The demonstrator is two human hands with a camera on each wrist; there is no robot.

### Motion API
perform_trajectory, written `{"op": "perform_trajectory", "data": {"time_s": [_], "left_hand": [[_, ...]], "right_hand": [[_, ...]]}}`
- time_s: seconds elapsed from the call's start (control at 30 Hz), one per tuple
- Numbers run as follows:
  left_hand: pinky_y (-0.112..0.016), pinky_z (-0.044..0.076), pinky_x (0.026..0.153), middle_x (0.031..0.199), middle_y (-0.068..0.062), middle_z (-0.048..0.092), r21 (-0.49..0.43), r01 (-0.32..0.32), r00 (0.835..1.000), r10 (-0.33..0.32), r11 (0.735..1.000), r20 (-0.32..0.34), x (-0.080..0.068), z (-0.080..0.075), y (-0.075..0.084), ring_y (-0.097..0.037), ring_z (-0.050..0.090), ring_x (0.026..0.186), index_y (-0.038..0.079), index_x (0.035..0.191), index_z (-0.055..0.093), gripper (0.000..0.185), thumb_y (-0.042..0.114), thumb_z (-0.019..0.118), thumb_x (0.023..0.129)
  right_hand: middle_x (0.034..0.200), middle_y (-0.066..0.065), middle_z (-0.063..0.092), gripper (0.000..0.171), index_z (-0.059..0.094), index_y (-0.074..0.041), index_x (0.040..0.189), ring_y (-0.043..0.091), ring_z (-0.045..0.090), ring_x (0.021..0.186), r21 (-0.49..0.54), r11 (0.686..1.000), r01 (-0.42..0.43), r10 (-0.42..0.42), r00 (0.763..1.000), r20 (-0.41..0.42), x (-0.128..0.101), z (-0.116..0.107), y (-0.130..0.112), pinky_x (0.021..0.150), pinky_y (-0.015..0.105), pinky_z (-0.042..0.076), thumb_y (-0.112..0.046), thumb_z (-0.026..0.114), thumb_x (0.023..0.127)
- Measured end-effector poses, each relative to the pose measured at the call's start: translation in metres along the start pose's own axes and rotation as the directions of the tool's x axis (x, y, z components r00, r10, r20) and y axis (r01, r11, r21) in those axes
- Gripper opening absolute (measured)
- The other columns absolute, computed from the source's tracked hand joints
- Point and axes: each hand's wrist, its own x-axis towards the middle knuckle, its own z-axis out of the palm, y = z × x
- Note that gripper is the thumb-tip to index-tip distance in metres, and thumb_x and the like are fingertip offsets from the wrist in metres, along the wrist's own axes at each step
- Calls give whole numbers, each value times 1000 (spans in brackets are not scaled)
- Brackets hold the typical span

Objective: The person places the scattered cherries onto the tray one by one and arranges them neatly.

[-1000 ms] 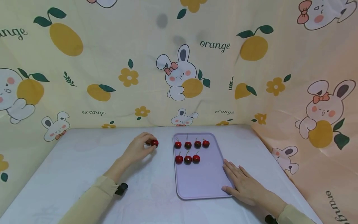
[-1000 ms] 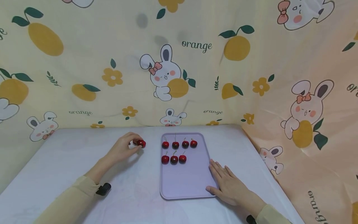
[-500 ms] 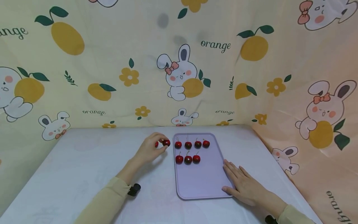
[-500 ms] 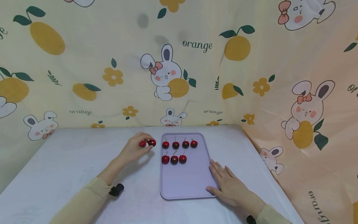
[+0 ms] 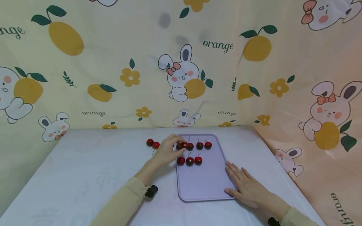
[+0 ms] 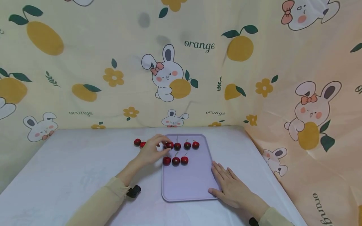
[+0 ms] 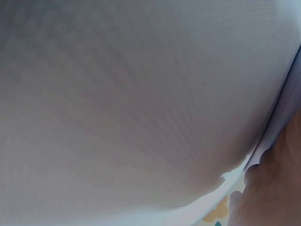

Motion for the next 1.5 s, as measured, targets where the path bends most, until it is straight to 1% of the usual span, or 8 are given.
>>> {"op": "perform_trajectory", "data": {"time_s": [0.23, 0.47, 0.6, 0.8, 0.87, 1.07, 1.27, 1.5], "left_hand": [[-48, 56, 96, 119, -10, 66, -32, -55, 998, 55, 998, 8, 10, 18, 9, -24, 65, 104, 5, 117, 71, 27, 6, 80, 90], [-48, 57, 91, 117, -8, 67, -56, -41, 998, 44, 998, 42, 16, 35, 14, -28, 65, 101, 7, 118, 71, 27, 9, 78, 92], [-45, 58, 90, 117, -8, 68, -64, -68, 996, 72, 996, 54, 21, 44, 18, -31, 67, 101, 6, 117, 72, 27, 9, 79, 92], [-34, 55, 90, 115, -2, 68, -6, -84, 993, 85, 996, 84, 26, 54, 24, -14, 66, 100, 12, 115, 73, 25, 13, 80, 92], [-35, 55, 93, 117, -1, 68, -4, -85, 991, 85, 996, 105, 27, 56, 26, -11, 65, 101, 12, 115, 73, 24, 14, 80, 92], [-32, 55, 97, 118, 2, 67, 29, -88, 980, 81, 996, 179, 31, 62, 28, -9, 65, 105, 14, 116, 73, 23, 16, 78, 93], [-20, 51, 90, 119, 4, 66, 98, -87, 967, 60, 991, 246, 35, 66, 28, -8, 65, 104, 17, 117, 74, 24, 19, 78, 94], [-17, 51, 87, 118, 6, 67, 165, -110, 947, 54, 980, 316, 39, 71, 28, -8, 65, 105, 20, 119, 72, 25, 22, 77, 95]], "right_hand": [[170, 14, 26, 86, 35, -1, 160, 36, 30, 154, -3, 1000, 4, -4, 1000, 2, 0, -2, 0, 120, 62, 26, -62, 54, 101], [169, 14, 27, 86, 35, -1, 160, 36, 31, 153, -9, 1000, 8, -8, 1000, -5, -1, -2, 0, 120, 62, 27, -61, 54, 101], [169, 14, 28, 86, 36, -1, 159, 36, 32, 153, -9, 1000, 13, -13, 1000, -13, -2, -1, 0, 119, 62, 28, -62, 54, 101], [170, 13, 26, 87, 34, -2, 160, 36, 30, 154, 2, 1000, 1, -1, 1000, 3, -3, 0, 1, 120, 62, 27, -63, 53, 101], [171, 13, 24, 88, 33, -2, 161, 35, 28, 155, 4, 1000, -7, 7, 1000, 17, -3, 0, 2, 120, 61, 26, -63, 52, 101], [170, 15, 25, 86, 34, 0, 160, 37, 30, 154, -12, 1000, 9, -9, 1000, 11, -3, -1, 2, 120, 61, 27, -62, 52, 102], [170, 15, 24, 87, 33, -1, 160, 37, 29, 154, 4, 1000, 6, -6, 1000, 24, -2, -6, -1, 121, 62, 26, -62, 51, 102], [171, 14, 24, 88, 33, -1, 161, 35, 28, 155, 0, 1000, 5, -5, 1000, 25, -1, -2, 1, 121, 61, 25, -63, 51, 102]]}}
